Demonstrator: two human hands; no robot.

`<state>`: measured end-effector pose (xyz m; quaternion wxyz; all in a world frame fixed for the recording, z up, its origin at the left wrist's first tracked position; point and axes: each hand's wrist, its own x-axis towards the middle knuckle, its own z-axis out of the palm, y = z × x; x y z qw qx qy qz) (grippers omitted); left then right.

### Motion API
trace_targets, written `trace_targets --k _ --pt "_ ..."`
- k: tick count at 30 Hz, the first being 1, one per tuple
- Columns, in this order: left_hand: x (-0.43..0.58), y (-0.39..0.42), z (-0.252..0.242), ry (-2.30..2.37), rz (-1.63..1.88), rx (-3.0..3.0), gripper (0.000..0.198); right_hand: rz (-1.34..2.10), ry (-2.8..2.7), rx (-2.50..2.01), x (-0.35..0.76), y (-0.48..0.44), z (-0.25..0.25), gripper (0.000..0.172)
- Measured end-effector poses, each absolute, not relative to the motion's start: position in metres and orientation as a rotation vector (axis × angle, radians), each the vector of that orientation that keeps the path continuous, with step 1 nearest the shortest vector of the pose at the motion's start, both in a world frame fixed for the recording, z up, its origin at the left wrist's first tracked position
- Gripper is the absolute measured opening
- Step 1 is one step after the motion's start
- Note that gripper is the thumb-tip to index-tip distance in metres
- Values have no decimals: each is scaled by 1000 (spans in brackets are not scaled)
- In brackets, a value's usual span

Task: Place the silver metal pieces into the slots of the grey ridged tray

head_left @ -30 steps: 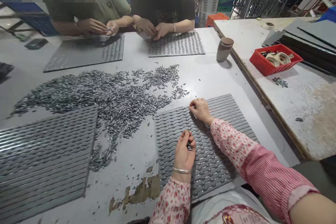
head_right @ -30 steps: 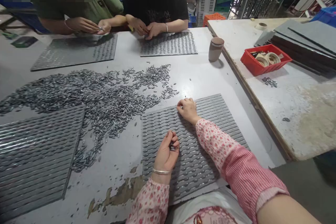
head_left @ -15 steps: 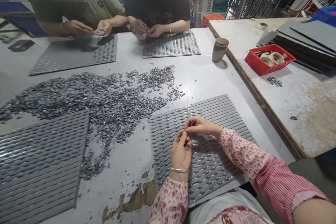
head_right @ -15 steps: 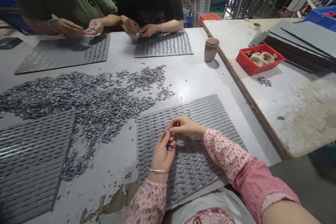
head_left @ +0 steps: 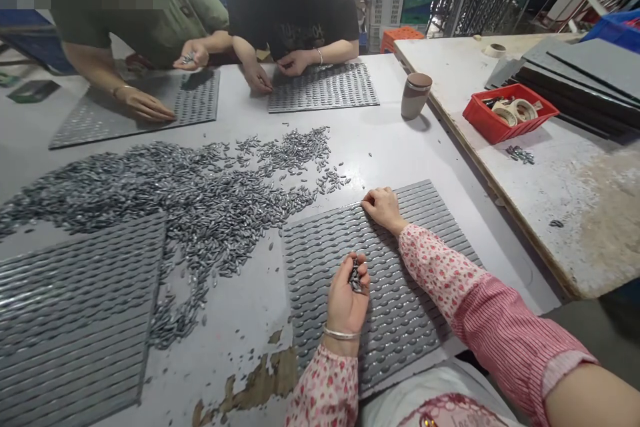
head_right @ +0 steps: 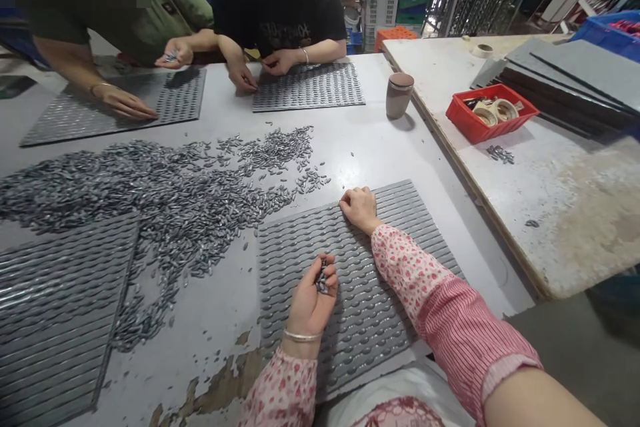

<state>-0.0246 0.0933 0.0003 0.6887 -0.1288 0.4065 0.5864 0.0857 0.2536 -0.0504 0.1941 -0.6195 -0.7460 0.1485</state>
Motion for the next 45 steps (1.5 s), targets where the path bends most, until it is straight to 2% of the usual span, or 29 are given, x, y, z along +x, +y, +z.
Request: trace_targets --k 4,8,11,14,17,24,28,31,33,45 --pt "-23 94 1 914 1324 -270 14 338 -2094 -1744 85 254 -54 11" --pt "-23 95 1 913 1338 -238 14 429 -2007 -1729 85 250 -44 6" --pt "-27 96 3 925 1338 -196 17 803 -1980 -1447 89 235 -27 5" --pt "-32 100 2 955 1341 -201 19 1509 -1972 -866 93 215 -12 14" --pt "-34 106 3 954 1328 -205 19 1756 -1910 -627 96 198 -6 20" --pt "-26 105 10 953 1300 -164 20 1615 -1855 -610 92 188 -17 15" --pt "-28 100 11 944 1263 -239 24 1521 -1682 -874 95 204 -22 12" --pt "-30 96 10 932 1265 -230 21 1099 -1829 -1314 104 229 -25 10" --pt "-30 94 10 931 1276 -228 19 922 -1964 -1454 108 244 -29 10" --pt "-25 90 0 977 1279 -263 18 798 -2208 -1571 96 259 -43 9"
